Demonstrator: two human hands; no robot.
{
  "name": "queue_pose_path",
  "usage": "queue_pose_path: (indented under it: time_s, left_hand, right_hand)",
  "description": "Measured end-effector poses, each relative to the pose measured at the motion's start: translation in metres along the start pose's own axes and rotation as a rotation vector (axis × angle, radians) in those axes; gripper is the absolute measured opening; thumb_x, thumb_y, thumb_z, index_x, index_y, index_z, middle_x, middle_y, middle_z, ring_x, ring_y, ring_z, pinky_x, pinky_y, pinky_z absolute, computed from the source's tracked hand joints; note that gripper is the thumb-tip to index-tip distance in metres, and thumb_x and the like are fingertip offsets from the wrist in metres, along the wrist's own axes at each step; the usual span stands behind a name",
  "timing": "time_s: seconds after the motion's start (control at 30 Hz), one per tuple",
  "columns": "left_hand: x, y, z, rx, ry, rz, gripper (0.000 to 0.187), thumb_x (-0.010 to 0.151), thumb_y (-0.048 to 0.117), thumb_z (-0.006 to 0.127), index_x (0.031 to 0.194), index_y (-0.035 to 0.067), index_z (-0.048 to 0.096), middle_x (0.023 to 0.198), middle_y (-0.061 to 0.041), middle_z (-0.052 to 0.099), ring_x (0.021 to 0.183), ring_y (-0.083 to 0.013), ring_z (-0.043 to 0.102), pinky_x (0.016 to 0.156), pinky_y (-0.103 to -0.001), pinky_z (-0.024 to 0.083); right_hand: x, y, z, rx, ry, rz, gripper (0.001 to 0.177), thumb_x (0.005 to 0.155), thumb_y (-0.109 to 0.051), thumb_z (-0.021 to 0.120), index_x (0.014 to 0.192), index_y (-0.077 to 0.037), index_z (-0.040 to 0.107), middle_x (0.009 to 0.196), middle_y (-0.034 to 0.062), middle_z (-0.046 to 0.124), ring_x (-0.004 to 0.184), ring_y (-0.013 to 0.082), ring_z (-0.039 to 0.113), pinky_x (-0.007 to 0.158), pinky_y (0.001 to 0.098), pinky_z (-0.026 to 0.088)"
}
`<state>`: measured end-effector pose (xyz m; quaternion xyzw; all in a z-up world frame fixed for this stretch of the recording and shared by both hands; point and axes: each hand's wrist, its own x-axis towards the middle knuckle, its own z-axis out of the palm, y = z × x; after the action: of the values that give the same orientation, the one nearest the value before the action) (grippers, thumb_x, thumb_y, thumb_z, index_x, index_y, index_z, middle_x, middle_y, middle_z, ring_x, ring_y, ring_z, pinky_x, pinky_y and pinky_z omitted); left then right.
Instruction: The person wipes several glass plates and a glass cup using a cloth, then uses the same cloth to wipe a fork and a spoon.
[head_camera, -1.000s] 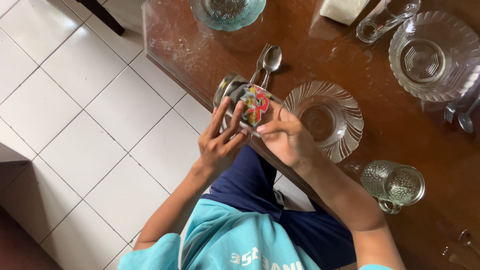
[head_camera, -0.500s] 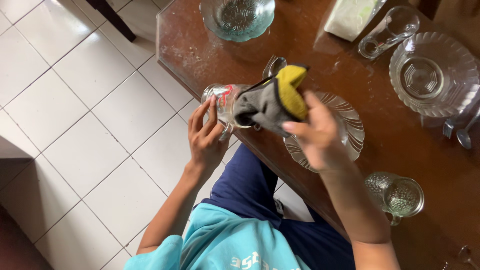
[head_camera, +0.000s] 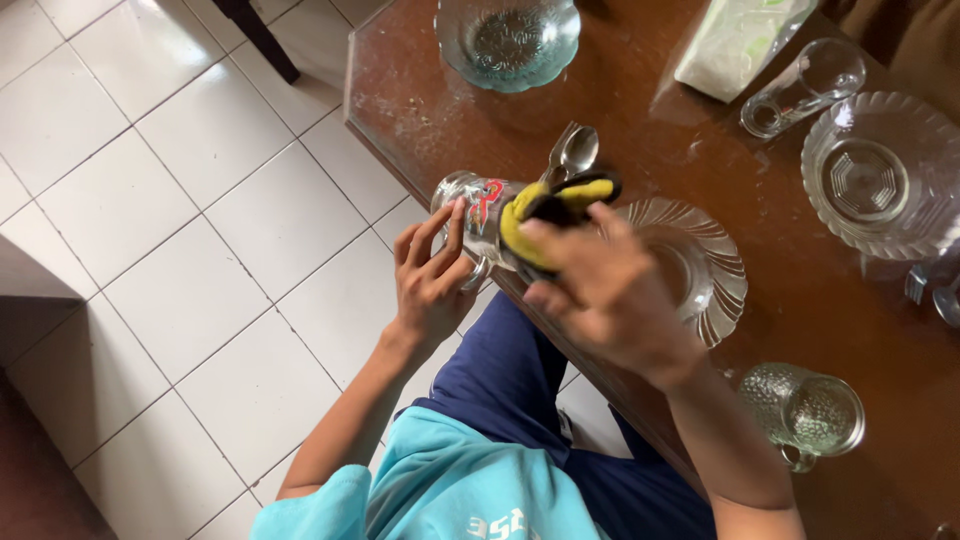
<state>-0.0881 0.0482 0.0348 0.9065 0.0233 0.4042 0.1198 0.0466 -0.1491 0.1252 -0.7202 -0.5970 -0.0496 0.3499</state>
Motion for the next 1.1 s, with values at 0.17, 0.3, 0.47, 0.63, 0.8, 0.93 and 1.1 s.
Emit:
queue_pose_path:
  time_s: [0.17, 0.3, 0.47, 0.63, 0.8, 0.93, 1.1]
  left_hand:
    - [-0.003, 0.001, -0.011, -0.039, -0.026, 0.005, 0.021, 0.082, 0.014, 0.078, 0.078, 0.005, 0.059, 0.142, -0.023, 0.062, 0.137, -0.034, 0.056, 0.105, -0.045, 0.041]
    - [-0.002, 0.0, -0.013, -0.02, -0.031, 0.086, 0.025, 0.084, 0.015, 0.079, 0.076, 0.006, 0.056, 0.142, -0.023, 0.062, 0.138, -0.0361, 0.054, 0.104, -0.047, 0.043]
    - [0.001, 0.003, -0.007, -0.083, -0.068, 0.118, 0.029, 0.081, 0.014, 0.079, 0.074, 0.005, 0.052, 0.144, -0.022, 0.061, 0.139, -0.0379, 0.054, 0.106, -0.05, 0.045]
    - [0.0, 0.002, -0.004, -0.042, -0.066, 0.113, 0.022, 0.083, 0.017, 0.08, 0.085, 0.005, 0.061, 0.146, -0.02, 0.059, 0.138, -0.0354, 0.053, 0.106, -0.049, 0.044]
    - [-0.003, -0.004, -0.011, -0.023, -0.067, 0.041, 0.019, 0.079, 0.011, 0.077, 0.081, 0.004, 0.06, 0.146, -0.021, 0.06, 0.138, -0.035, 0.055, 0.103, -0.046, 0.046]
    - [-0.007, -0.006, -0.015, -0.02, -0.022, 0.008, 0.027, 0.084, 0.012, 0.079, 0.077, 0.005, 0.055, 0.147, -0.019, 0.059, 0.139, -0.0339, 0.055, 0.103, -0.045, 0.046]
    - [-0.019, -0.008, -0.035, -0.057, -0.037, -0.034, 0.027, 0.079, 0.015, 0.08, 0.075, 0.006, 0.054, 0.146, -0.02, 0.059, 0.137, -0.0347, 0.055, 0.1, -0.045, 0.045]
  right_hand:
    - [-0.003, -0.005, 0.04, -0.22, -0.112, -0.109, 0.075, 0.095, -0.06, 0.059, 0.134, 0.005, 0.054, 0.122, 0.0243, 0.065, 0.118, 0.0503, 0.061, 0.109, 0.0542, 0.043]
    - [-0.007, 0.004, 0.052, -0.126, -0.293, 0.028, 0.079, 0.091, -0.059, 0.066, 0.134, 0.006, 0.052, 0.122, 0.0286, 0.063, 0.115, 0.0458, 0.06, 0.101, 0.0527, 0.046]
    - [-0.005, -0.005, 0.061, -0.027, -0.177, 0.04, 0.081, 0.076, -0.044, 0.079, 0.129, 0.011, 0.054, 0.121, 0.0315, 0.063, 0.114, 0.0478, 0.06, 0.1, 0.0509, 0.047]
    - [-0.005, -0.006, 0.033, 0.319, -0.371, 0.561, 0.049, 0.081, -0.034, 0.074, 0.116, -0.001, 0.062, 0.106, 0.0202, 0.071, 0.098, 0.0344, 0.073, 0.086, 0.0417, 0.057]
    - [-0.004, -0.006, 0.003, 0.378, -0.126, 0.287, 0.034, 0.091, -0.021, 0.073, 0.117, -0.001, 0.064, 0.108, 0.0201, 0.071, 0.103, 0.0309, 0.071, 0.09, 0.0385, 0.055]
    - [0.0, -0.015, -0.003, 0.028, 0.299, 0.124, 0.041, 0.096, -0.015, 0.072, 0.129, 0.001, 0.054, 0.128, 0.0183, 0.063, 0.118, 0.0301, 0.064, 0.101, 0.0421, 0.053]
    - [0.007, -0.029, 0.026, -0.07, 0.007, -0.16, 0.051, 0.094, -0.024, 0.073, 0.137, -0.002, 0.056, 0.14, 0.0168, 0.059, 0.133, 0.0325, 0.058, 0.113, 0.0481, 0.045]
